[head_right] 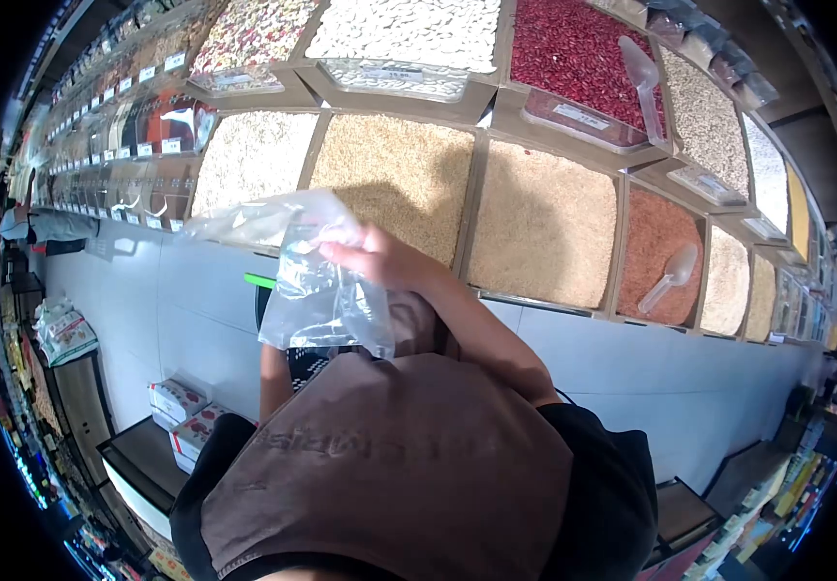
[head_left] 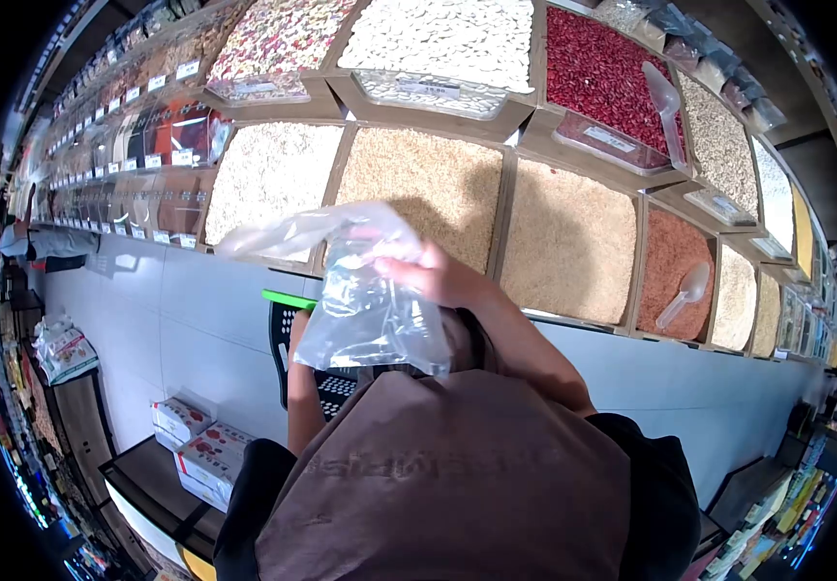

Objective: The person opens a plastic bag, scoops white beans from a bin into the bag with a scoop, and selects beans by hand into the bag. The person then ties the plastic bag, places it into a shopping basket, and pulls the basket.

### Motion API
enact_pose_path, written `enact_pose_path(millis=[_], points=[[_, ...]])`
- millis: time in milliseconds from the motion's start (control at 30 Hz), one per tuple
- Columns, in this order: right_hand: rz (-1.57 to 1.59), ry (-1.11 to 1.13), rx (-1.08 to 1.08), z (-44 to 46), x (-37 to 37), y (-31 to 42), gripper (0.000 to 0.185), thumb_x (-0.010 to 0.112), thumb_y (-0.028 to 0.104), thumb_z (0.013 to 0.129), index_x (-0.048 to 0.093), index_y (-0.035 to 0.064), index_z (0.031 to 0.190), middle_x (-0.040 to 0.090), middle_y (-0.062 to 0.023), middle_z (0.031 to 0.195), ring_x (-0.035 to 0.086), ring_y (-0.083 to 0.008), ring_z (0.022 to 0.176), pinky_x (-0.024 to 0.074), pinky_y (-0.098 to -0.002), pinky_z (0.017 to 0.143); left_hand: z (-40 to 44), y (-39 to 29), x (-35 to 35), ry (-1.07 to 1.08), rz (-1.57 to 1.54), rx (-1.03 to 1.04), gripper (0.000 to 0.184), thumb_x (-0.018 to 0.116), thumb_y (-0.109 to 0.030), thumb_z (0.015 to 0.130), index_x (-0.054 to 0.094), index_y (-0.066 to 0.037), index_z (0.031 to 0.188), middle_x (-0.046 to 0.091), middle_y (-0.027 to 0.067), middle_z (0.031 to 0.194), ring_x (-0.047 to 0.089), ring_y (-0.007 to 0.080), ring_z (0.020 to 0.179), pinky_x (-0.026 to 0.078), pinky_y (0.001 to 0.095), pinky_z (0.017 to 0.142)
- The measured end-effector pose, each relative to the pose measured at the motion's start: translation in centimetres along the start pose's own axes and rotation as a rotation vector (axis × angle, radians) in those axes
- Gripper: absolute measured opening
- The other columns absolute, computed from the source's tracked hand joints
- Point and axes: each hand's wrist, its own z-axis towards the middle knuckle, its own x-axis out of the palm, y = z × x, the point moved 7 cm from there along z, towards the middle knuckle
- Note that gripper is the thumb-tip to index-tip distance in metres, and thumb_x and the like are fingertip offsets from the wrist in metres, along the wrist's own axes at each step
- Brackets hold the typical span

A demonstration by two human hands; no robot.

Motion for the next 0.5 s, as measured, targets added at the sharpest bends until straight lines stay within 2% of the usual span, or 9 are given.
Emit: enact_pose_path(millis=[100, 133, 200, 233, 300, 333, 400, 433, 500], points=[[0.112, -0.248, 0.029, -1.5, -3.4, 4.8, 0.037, 0.054, 0.010, 0.103, 0.054, 0.0013, 0.139, 0.062, -0.0066, 0.130, 0.058, -0.0174, 0.120, 0.0476, -0.0341, 0.102, -1.5, -8.9, -0.5, 0.315, 0.374, 0.293, 0.059, 0.071, -0.006, 0.086, 0.050, -0.001, 0.142, 0.058, 0.0178, 0.133, 0.063, 0.0216, 0.113, 0.054, 0.0341, 0.089], [0.107, -0.250, 0.026, -1.5, -4.3, 4.7, 0.037, 0.054, 0.010, 0.103, 0.054, 0.0013, 0.139, 0.062, -0.0066, 0.130, 0.058, -0.0174, 0.120, 0.0476, -0.0341, 0.102, -1.7, -12.3, -0.4, 0.394, 0.351, 0.352, 0.063, 0.073, -0.006, 0.085, 0.049, -0.001, 0.144, 0.057, 0.0181, 0.136, 0.062, 0.0215, 0.115, 0.054, 0.0341, 0.090], [0.092, -0.387, -0.074, -1.3, -6.3, 4.5, 0.039, 0.057, 0.010, 0.101, 0.054, 0.0026, 0.139, 0.061, -0.0054, 0.132, 0.058, -0.0165, 0.120, 0.0473, -0.0340, 0.103, -3.8, -20.7, 0.5, 0.591, -0.267, -0.068, 0.084, 0.082, -0.010, 0.079, 0.040, -0.004, 0.151, 0.056, 0.0192, 0.139, 0.061, 0.0241, 0.118, 0.054, 0.0360, 0.093], [0.002, -0.497, -0.031, -1.4, -6.9, 4.4, 0.044, 0.057, 0.027, 0.104, 0.053, 0.0006, 0.139, 0.064, -0.0051, 0.125, 0.057, -0.0144, 0.115, 0.0454, -0.0316, 0.101, -3.2, -22.4, 1.2, 0.653, -0.523, 0.072, 0.081, 0.084, -0.015, 0.078, 0.044, -0.003, 0.147, 0.061, 0.0157, 0.131, 0.062, 0.0220, 0.115, 0.049, 0.0400, 0.100], [-0.131, -0.506, -0.002, -0.9, -6.8, 5.2, 0.043, 0.057, 0.028, 0.104, 0.055, -0.0001, 0.136, 0.065, -0.0049, 0.122, 0.058, -0.0139, 0.112, 0.0465, -0.0313, 0.098, -2.9, -29.4, 1.2, 0.573, -0.906, 0.418, 0.068, 0.081, -0.015, 0.085, 0.047, 0.000, 0.143, 0.065, 0.0136, 0.125, 0.064, 0.0212, 0.113, 0.053, 0.0338, 0.093], [-0.268, -0.520, 0.032, -0.8, -7.1, 5.4, 0.042, 0.057, 0.030, 0.104, 0.057, -0.0008, 0.134, 0.066, -0.0047, 0.118, 0.059, -0.0134, 0.108, 0.0476, -0.0310, 0.095, -1.8, -29.4, 1.8, 0.581, -0.905, 0.423, 0.068, 0.081, -0.015, 0.085, 0.047, 0.000, 0.143, 0.065, 0.0136, 0.125, 0.064, 0.0212, 0.113, 0.053, 0.0338, 0.093], [-0.293, -0.532, 0.073, -1.3, -8.5, 4.0, 0.042, 0.056, 0.032, 0.104, 0.059, -0.0007, 0.131, 0.068, -0.0058, 0.115, 0.061, -0.0145, 0.105, 0.0483, -0.0314, 0.092, 1.8, -27.3, 1.4, 0.222, -1.058, 0.288, 0.032, 0.073, -0.011, 0.093, 0.063, -0.001, 0.122, 0.070, 0.0112, 0.111, 0.068, 0.0180, 0.100, 0.054, 0.0323, 0.088], [-0.314, -0.537, 0.120, -1.5, -9.2, 3.2, 0.042, 0.056, 0.034, 0.104, 0.061, -0.0007, 0.128, 0.069, -0.0069, 0.111, 0.062, -0.0157, 0.102, 0.0491, -0.0317, 0.090, 2.0, -28.7, 1.2, 0.174, -1.093, 0.276, 0.009, 0.066, -0.007, 0.097, 0.069, -0.004, 0.105, 0.072, 0.0088, 0.097, 0.068, 0.0161, 0.090, 0.054, 0.0324, 0.086], [-0.357, -0.523, 0.253, -2.5, -10.2, 2.0, 0.043, 0.056, 0.036, 0.104, 0.063, -0.0005, 0.125, 0.069, -0.0085, 0.108, 0.063, -0.0171, 0.099, 0.0495, -0.0323, 0.088, 2.9, -28.5, 0.6, 0.219, -1.185, 0.290, 0.010, 0.067, -0.007, 0.096, 0.069, -0.005, 0.105, 0.072, 0.0073, 0.095, 0.068, 0.0159, 0.088, 0.054, 0.0321, 0.085]])
